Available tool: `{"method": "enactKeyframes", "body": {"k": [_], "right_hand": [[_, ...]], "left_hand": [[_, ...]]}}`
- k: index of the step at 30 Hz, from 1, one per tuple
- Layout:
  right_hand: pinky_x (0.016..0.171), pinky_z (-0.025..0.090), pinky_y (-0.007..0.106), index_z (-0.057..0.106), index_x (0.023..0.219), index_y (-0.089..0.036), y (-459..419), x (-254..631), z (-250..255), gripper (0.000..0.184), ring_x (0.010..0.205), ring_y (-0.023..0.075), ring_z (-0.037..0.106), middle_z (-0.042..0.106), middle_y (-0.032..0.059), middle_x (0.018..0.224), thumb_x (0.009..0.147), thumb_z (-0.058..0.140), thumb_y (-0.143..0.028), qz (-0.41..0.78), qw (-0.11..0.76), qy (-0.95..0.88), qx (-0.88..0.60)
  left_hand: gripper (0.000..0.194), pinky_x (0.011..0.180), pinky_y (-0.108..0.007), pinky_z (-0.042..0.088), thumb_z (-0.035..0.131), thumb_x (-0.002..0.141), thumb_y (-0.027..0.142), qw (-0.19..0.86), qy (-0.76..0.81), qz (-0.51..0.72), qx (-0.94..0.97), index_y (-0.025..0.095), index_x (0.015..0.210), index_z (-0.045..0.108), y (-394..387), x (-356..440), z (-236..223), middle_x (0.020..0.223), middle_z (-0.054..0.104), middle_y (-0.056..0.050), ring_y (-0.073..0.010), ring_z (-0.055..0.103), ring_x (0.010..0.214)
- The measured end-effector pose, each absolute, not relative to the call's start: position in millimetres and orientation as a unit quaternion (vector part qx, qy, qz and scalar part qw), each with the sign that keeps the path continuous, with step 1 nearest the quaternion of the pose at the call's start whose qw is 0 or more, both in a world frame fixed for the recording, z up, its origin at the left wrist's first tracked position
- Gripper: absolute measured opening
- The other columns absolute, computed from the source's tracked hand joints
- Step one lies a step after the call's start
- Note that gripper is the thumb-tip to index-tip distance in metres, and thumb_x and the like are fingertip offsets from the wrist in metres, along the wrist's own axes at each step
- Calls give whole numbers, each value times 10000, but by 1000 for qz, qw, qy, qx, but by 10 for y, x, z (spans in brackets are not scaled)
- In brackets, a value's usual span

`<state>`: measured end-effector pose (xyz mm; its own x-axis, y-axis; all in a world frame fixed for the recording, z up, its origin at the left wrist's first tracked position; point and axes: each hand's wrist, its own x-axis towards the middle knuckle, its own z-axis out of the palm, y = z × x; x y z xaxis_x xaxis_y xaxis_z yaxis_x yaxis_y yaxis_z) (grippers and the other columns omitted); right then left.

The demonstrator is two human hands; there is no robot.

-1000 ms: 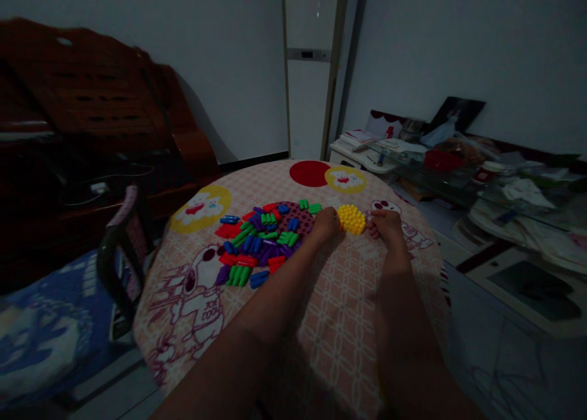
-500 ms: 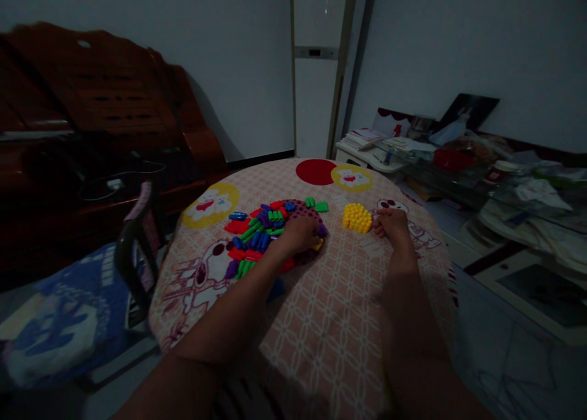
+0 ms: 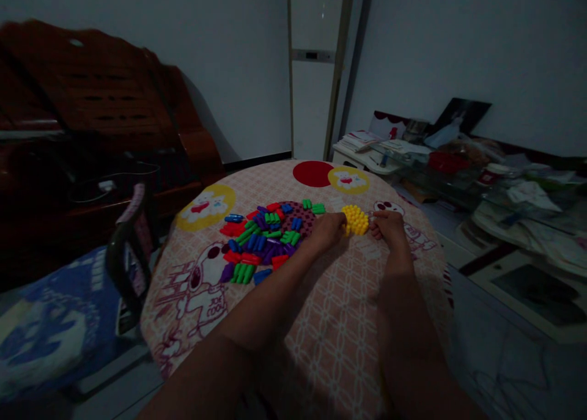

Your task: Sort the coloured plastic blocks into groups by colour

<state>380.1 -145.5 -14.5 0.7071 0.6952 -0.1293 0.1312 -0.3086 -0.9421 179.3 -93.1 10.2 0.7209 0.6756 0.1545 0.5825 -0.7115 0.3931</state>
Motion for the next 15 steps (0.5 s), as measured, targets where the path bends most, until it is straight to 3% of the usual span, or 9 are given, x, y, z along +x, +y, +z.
{"method": "enactKeyframes", "body": {"k": [10,15], "right_hand": [[325,388,150,643,1095,-91,-1471,3792,-151,317,320,92,506,554,-64,447,787,586,-42,267,525,-274,-761],[309,366,159,643,1091,-83,-1463,3796,-104,342,306,101,491,549,-56,440,776,534,-10,254,536,-270,-759]], "left_hand": [[297,804,-327,497,549,902,249,160,365,219,891,182,1191,533,-1131,2011,-109,1193,626,-125,-226,644,954],[212,766,-299,495,508,936,258,181,297,238,907,185,1133,535,-1399,1811,-79,1134,632,-98,-196,626,927]]}}
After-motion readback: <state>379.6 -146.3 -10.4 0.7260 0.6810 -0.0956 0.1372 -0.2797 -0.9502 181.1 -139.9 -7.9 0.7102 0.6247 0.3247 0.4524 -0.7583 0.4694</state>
